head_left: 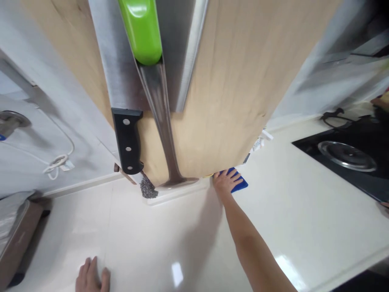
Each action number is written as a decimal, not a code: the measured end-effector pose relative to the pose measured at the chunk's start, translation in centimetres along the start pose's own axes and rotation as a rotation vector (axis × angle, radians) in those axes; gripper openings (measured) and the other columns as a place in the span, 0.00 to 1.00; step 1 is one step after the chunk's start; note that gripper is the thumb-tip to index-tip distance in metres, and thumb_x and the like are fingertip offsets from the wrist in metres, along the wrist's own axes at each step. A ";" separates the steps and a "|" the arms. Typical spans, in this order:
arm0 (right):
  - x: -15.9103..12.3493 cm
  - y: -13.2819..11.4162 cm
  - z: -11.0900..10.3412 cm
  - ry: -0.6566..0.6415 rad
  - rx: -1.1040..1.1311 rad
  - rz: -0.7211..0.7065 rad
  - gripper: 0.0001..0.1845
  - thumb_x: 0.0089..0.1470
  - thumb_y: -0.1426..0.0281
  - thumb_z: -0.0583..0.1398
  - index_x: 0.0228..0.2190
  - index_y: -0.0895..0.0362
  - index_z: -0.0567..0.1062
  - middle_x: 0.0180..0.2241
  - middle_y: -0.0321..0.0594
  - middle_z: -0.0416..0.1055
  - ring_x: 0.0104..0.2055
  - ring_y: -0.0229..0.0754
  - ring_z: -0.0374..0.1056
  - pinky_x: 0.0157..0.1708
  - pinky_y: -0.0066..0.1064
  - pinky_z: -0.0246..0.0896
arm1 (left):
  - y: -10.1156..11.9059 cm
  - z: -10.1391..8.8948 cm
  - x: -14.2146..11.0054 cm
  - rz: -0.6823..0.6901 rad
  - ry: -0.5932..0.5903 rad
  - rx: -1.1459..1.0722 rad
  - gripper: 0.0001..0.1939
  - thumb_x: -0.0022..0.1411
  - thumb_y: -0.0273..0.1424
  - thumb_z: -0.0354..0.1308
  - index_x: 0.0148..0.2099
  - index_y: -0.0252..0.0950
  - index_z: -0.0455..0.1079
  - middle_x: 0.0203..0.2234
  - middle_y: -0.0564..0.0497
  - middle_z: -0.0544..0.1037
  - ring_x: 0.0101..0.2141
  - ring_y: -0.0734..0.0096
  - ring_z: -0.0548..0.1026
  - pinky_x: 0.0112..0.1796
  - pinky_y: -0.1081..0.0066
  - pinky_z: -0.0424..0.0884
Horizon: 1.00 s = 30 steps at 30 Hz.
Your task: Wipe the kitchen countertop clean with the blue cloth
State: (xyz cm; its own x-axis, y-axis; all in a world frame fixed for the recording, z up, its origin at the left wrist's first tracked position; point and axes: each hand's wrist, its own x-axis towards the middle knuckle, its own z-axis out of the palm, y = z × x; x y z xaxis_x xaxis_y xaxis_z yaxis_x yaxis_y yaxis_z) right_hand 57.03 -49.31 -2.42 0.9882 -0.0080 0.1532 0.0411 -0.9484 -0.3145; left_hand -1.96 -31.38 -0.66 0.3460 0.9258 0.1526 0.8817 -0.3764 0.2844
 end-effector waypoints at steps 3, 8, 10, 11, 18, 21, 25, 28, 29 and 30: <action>0.2 -0.7 -0.1 -0.025 -0.032 0.037 0.37 0.59 0.60 0.47 0.64 0.68 0.57 0.67 0.69 0.45 0.69 0.73 0.38 0.59 0.75 0.34 | 0.2 -0.2 -0.1 -0.019 -0.019 0.008 0.39 0.60 0.50 0.41 0.64 0.27 0.61 0.66 0.35 0.59 0.68 0.49 0.53 0.67 0.52 0.48; -1.2 1.1 -0.8 0.028 -0.072 -0.120 0.35 0.62 0.60 0.46 0.65 0.64 0.57 0.67 0.66 0.48 0.68 0.70 0.42 0.59 0.70 0.40 | 0.1 -0.2 -0.1 0.003 0.018 0.001 0.39 0.60 0.50 0.40 0.63 0.27 0.62 0.66 0.36 0.60 0.68 0.50 0.52 0.67 0.55 0.48; -2.5 2.6 -1.3 0.072 -0.087 -0.236 0.34 0.62 0.60 0.47 0.64 0.63 0.58 0.67 0.64 0.50 0.68 0.68 0.43 0.61 0.67 0.41 | 0.2 -0.1 -0.1 0.016 0.032 0.004 0.38 0.61 0.49 0.40 0.63 0.26 0.62 0.65 0.35 0.60 0.68 0.50 0.52 0.67 0.54 0.48; -3.3 3.5 -1.5 0.085 -0.097 -0.292 0.33 0.63 0.60 0.47 0.64 0.62 0.59 0.66 0.63 0.51 0.68 0.67 0.43 0.61 0.65 0.41 | 0.2 -0.1 -0.1 0.021 0.035 0.008 0.38 0.61 0.49 0.39 0.63 0.26 0.62 0.65 0.34 0.60 0.68 0.49 0.52 0.67 0.54 0.49; -12.4 7.3 -4.5 0.019 -0.198 -0.499 0.33 0.62 0.60 0.49 0.65 0.59 0.59 0.68 0.58 0.51 0.69 0.65 0.46 0.64 0.60 0.38 | 1.0 -0.4 -0.6 0.039 0.070 0.016 0.36 0.63 0.45 0.39 0.63 0.24 0.61 0.65 0.32 0.60 0.68 0.49 0.52 0.67 0.52 0.49; -17.6 7.1 -5.7 -0.026 -0.198 -0.541 0.33 0.62 0.61 0.49 0.65 0.59 0.57 0.68 0.59 0.49 0.70 0.65 0.45 0.65 0.61 0.37 | 1.4 -0.6 -0.9 0.046 0.075 0.013 0.36 0.64 0.44 0.37 0.64 0.23 0.61 0.65 0.31 0.60 0.68 0.49 0.51 0.66 0.52 0.48; -24.7 6.1 -6.8 -0.108 -0.107 -0.660 0.34 0.61 0.59 0.50 0.66 0.58 0.57 0.69 0.58 0.48 0.70 0.65 0.43 0.65 0.63 0.35 | 1.6 -0.7 -1.1 0.032 0.075 0.008 0.36 0.65 0.42 0.37 0.64 0.21 0.60 0.65 0.29 0.59 0.68 0.47 0.51 0.66 0.50 0.48; -29.3 6.2 -7.5 -0.149 -0.025 -0.770 0.36 0.61 0.56 0.51 0.66 0.57 0.56 0.69 0.55 0.46 0.71 0.65 0.41 0.66 0.62 0.34 | 1.5 -0.3 -1.3 0.025 0.069 0.015 0.35 0.65 0.41 0.39 0.64 0.21 0.60 0.66 0.30 0.59 0.68 0.46 0.51 0.65 0.49 0.49; -30.5 6.7 -7.7 -0.156 -0.003 -0.812 0.37 0.61 0.55 0.52 0.66 0.56 0.56 0.70 0.54 0.46 0.71 0.65 0.41 0.66 0.61 0.34 | 1.5 -0.2 -1.4 0.023 0.068 0.022 0.34 0.65 0.41 0.39 0.65 0.22 0.60 0.66 0.31 0.59 0.68 0.47 0.51 0.65 0.49 0.49; -31.4 7.3 -8.0 -0.159 0.015 -0.855 0.37 0.61 0.55 0.52 0.66 0.55 0.55 0.70 0.53 0.45 0.71 0.65 0.41 0.66 0.61 0.34 | 1.4 -0.1 -1.4 0.022 0.068 0.033 0.34 0.64 0.40 0.39 0.65 0.22 0.59 0.66 0.31 0.59 0.68 0.47 0.51 0.65 0.49 0.49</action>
State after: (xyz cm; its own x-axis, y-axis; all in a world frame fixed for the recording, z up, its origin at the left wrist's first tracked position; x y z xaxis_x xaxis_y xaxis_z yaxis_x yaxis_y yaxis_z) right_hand 25.15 -58.55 -2.04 0.6260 0.7509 0.2103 0.7798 -0.6041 -0.1641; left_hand -1.24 -33.17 -0.35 0.3439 0.9122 0.2229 0.8847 -0.3943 0.2486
